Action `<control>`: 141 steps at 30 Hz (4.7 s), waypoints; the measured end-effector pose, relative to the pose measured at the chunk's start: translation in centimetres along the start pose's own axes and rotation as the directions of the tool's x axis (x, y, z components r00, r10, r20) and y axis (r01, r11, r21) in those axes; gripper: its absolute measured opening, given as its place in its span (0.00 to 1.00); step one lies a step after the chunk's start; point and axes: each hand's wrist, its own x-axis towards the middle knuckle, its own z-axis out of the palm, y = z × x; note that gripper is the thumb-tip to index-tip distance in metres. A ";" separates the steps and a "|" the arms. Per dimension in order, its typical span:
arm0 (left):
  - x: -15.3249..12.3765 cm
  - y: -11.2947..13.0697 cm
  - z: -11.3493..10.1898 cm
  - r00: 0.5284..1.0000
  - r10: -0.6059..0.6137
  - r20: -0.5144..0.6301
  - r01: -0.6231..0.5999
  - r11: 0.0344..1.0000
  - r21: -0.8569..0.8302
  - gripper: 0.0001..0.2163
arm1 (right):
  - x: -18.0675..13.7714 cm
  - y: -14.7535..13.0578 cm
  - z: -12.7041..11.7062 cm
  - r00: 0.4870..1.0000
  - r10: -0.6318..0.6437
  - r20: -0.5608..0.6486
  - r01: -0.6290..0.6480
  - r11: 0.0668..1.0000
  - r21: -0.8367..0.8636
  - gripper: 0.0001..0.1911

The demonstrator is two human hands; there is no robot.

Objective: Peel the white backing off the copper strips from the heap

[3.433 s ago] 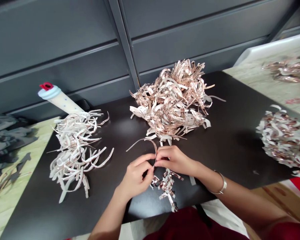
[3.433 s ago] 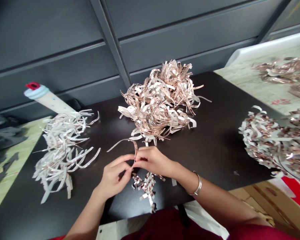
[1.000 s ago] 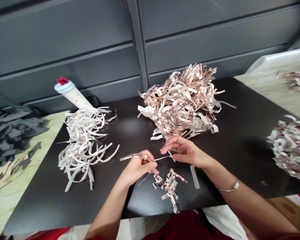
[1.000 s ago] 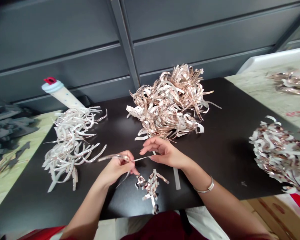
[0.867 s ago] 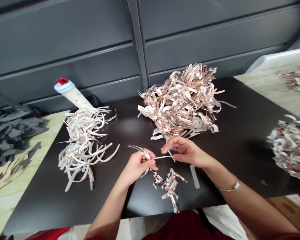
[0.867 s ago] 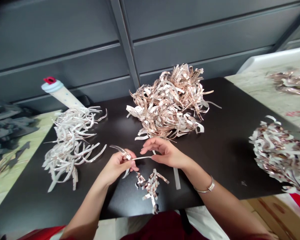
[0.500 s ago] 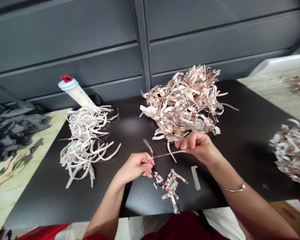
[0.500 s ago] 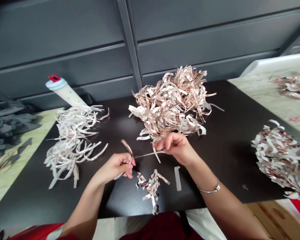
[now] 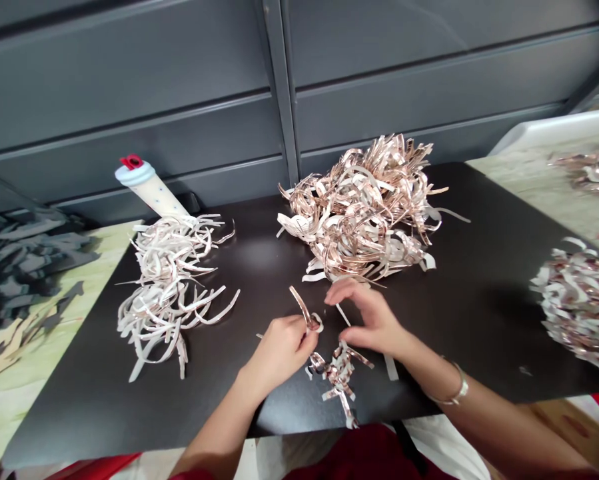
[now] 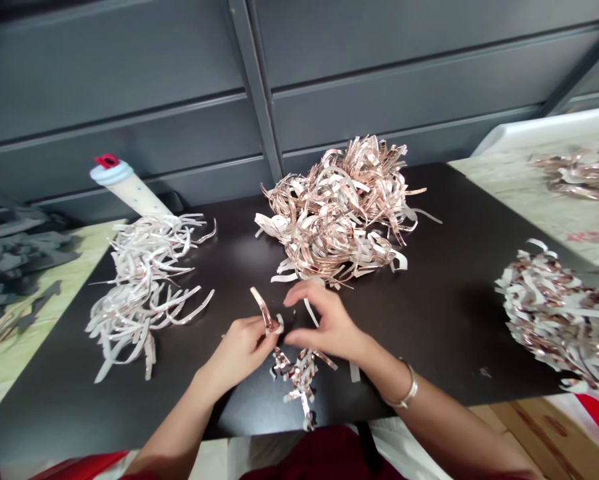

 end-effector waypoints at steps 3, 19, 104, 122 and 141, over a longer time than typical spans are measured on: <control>-0.3 -0.1 0.7 1.000 0.025 -0.012 -0.025 0.999 0.028 0.06 | -0.4 0.0 2.5 0.994 -0.087 0.064 0.101 0.955 -0.280 0.17; -0.3 0.2 0.6 0.982 -0.158 0.099 0.182 0.925 -0.334 0.16 | -0.3 1.2 1.8 0.996 0.074 -0.051 -0.080 0.986 -0.145 0.08; -0.8 -8.6 -5.6 0.641 -0.064 -0.765 0.525 0.764 0.376 0.09 | -5.3 0.7 3.1 0.736 0.015 0.677 0.405 0.791 -0.459 0.16; -1.9 -12.8 -5.9 0.654 -0.391 -0.647 0.711 0.611 0.349 0.16 | -1.6 0.1 1.2 0.892 0.424 0.156 -0.048 0.431 -0.901 0.10; 0.6 -4.5 -1.9 0.936 -0.210 -0.282 0.063 0.889 -0.453 0.22 | -0.5 -0.8 1.4 0.998 0.010 -0.069 -0.030 0.955 -0.296 0.08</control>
